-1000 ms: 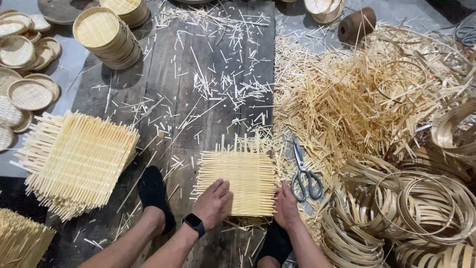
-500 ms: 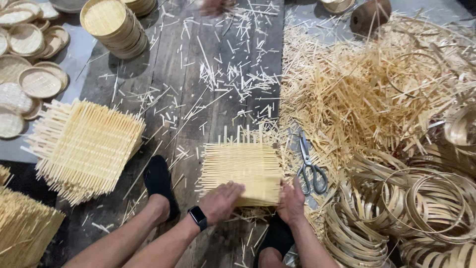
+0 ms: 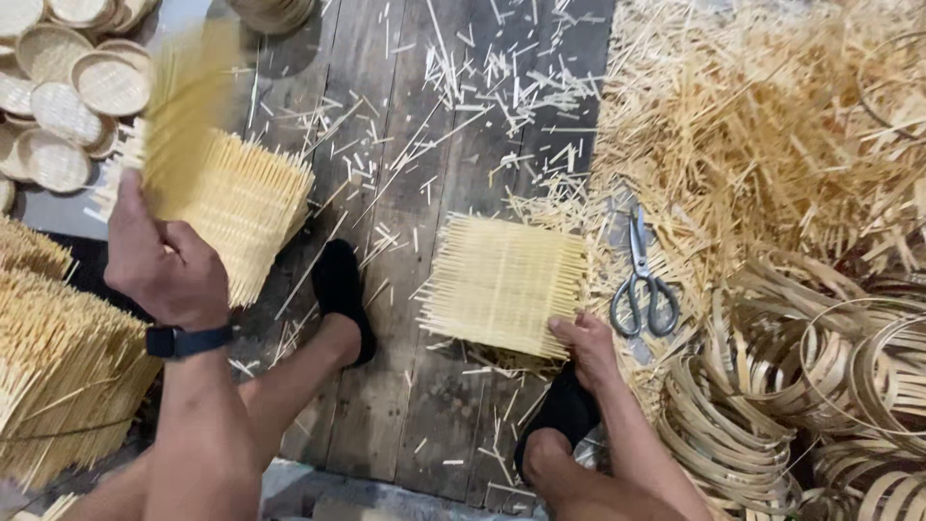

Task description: The person weaves a bamboo mat by placing a woven sheet over a circular wooden mold, trimming excess strips with shears, and securing the edge with a bamboo ring. The process is repeated for multiple mats.

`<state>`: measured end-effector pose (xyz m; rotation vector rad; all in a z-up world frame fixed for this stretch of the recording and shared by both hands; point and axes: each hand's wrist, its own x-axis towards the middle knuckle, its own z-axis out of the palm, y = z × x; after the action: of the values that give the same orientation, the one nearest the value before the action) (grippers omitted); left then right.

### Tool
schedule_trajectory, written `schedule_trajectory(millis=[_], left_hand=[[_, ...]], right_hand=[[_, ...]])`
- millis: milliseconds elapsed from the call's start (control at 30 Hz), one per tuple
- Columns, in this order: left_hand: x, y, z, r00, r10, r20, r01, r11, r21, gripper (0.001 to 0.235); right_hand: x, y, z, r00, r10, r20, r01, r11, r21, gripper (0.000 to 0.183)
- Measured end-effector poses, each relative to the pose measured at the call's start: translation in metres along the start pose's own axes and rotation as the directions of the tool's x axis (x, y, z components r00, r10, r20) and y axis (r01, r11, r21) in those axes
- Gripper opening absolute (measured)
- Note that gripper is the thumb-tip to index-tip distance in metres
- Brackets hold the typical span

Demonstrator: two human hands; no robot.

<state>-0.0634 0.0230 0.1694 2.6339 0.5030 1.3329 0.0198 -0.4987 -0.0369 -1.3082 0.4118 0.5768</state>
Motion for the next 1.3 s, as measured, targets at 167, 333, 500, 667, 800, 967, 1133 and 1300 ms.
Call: schedule_trajectory(millis=[167, 333, 500, 667, 800, 967, 1133, 1300], left_hand=[[-0.05, 0.006, 0.032, 0.938, -0.099, 0.333, 0.038, 0.982, 0.184, 0.058], [-0.135, 0.102, 0.12, 0.591, -0.347, 0.728, 0.576, 0.813, -0.079, 0.083], [-0.173, 0.12, 0.177, 0.107, -0.21, 0.972, 0.941, 0.337, -0.031, 0.06], [-0.197, 0.106, 0.184, -0.01, -0.222, 0.975, 0.962, 0.265, 0.07, 0.057], [-0.204, 0.099, 0.185, 0.002, -0.227, 0.974, 0.957, 0.284, 0.065, 0.06], [-0.201, 0.093, 0.191, 0.048, -0.244, 0.969, 0.919, 0.391, 0.053, 0.072], [-0.186, 0.1, 0.169, 0.258, -0.333, 0.907, 0.832, 0.553, -0.033, 0.102], [-0.15, 0.097, 0.133, 0.565, -0.344, 0.75, 0.696, 0.687, -0.209, 0.092]], right_hand=[[-0.011, -0.051, 0.034, 0.999, 0.04, -0.011, -0.041, 0.994, -0.099, 0.04], [-0.007, -0.07, 0.049, 0.993, -0.108, 0.053, 0.118, 0.959, -0.258, 0.031], [0.0, -0.068, 0.058, 0.999, -0.028, -0.025, 0.018, 0.947, -0.321, 0.024], [-0.007, -0.068, 0.053, 0.999, -0.018, -0.046, 0.0, 0.928, -0.372, 0.024], [0.004, -0.059, 0.053, 0.999, -0.017, -0.047, -0.005, 0.904, -0.427, 0.025], [0.001, -0.057, 0.047, 0.967, -0.252, -0.032, 0.157, 0.691, -0.706, 0.045], [-0.058, -0.129, -0.015, 0.614, -0.746, -0.26, 0.356, 0.555, -0.752, 0.046], [-0.146, -0.18, -0.163, 0.687, -0.717, -0.115, -0.453, -0.299, -0.84, 0.048]])
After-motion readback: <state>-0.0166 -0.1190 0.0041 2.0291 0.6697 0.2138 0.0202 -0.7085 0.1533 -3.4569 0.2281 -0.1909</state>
